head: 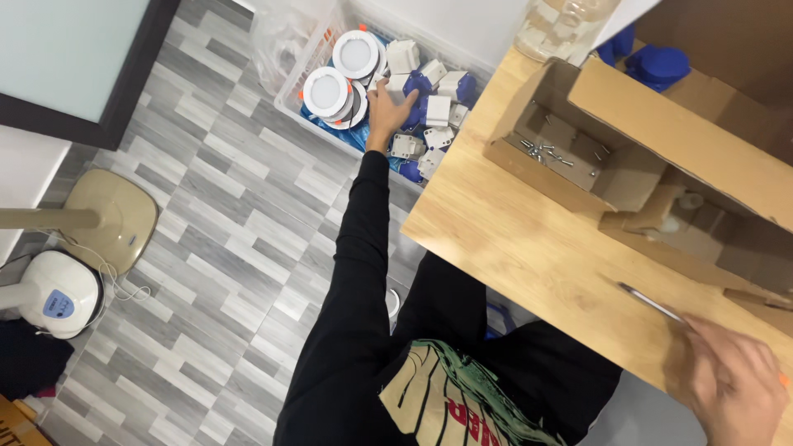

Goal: The person unscrews and removes the back panel from a blue electrical socket using a screwdriver, and then begins to attach the socket to a white plastic mounting box by hand.

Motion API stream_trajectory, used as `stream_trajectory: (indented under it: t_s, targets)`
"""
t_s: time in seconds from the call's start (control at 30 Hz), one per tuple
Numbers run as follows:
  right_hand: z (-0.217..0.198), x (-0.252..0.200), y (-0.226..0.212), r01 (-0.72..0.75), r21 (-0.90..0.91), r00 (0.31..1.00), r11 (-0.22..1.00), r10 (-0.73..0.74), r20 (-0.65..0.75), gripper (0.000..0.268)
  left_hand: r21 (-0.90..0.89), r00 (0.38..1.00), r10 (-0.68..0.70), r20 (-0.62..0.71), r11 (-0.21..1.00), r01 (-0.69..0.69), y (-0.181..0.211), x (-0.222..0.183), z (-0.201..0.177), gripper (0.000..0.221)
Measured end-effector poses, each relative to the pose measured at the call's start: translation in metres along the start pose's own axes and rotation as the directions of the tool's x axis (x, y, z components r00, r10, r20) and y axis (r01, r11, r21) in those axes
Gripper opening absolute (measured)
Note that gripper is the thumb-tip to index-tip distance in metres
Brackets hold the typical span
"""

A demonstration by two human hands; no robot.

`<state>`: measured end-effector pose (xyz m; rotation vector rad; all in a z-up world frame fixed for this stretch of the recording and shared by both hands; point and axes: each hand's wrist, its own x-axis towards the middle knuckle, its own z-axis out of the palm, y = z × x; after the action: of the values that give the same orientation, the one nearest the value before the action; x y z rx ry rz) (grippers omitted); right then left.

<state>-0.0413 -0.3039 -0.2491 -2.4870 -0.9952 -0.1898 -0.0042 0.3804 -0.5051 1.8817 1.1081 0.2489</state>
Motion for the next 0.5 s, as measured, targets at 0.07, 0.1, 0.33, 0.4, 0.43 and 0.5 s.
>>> stream_trajectory:
  t_s: [0.07, 0.1, 0.33, 0.4, 0.43, 0.5]
  targets:
    - [0.015, -0.021, 0.025, 0.016, -0.078, 0.995, 0.997, -0.023, -0.093, 0.024, 0.005, 0.998, -0.058, 0.009, 0.998, 0.058, 0.006, 0.007, 0.007, 0.095]
    - [0.022, -0.032, 0.037, 0.006, -0.158, 0.988, 0.987, -0.030, -0.150, 0.021, 0.071, 0.998, -0.062, -0.011, 0.996, 0.062, 0.002, 0.015, 0.013, 0.094]
    - [0.026, -0.033, 0.024, -0.058, -0.021, 0.972, 0.998, 0.051, -0.229, 0.020, 0.114, 0.995, -0.009, -0.104, 0.993, 0.021, -0.020, 0.046, 0.046, 0.082]
    - [0.022, -0.030, 0.028, -0.053, -0.064, 0.975, 0.997, 0.038, -0.219, 0.013, 0.073, 0.991, 0.004, -0.132, 0.997, 0.006, -0.023, 0.041, 0.043, 0.083]
    - [0.020, -0.031, 0.029, -0.044, -0.105, 0.979, 0.994, 0.022, -0.204, 0.009, 0.032, 0.987, 0.012, -0.163, 0.999, -0.007, -0.025, 0.037, 0.039, 0.084]
    - [0.024, -0.034, 0.035, -0.059, -0.079, 0.973, 0.995, 0.039, -0.228, 0.007, -0.012, 0.977, -0.012, -0.211, 1.000, 0.010, -0.028, 0.031, 0.032, 0.092]
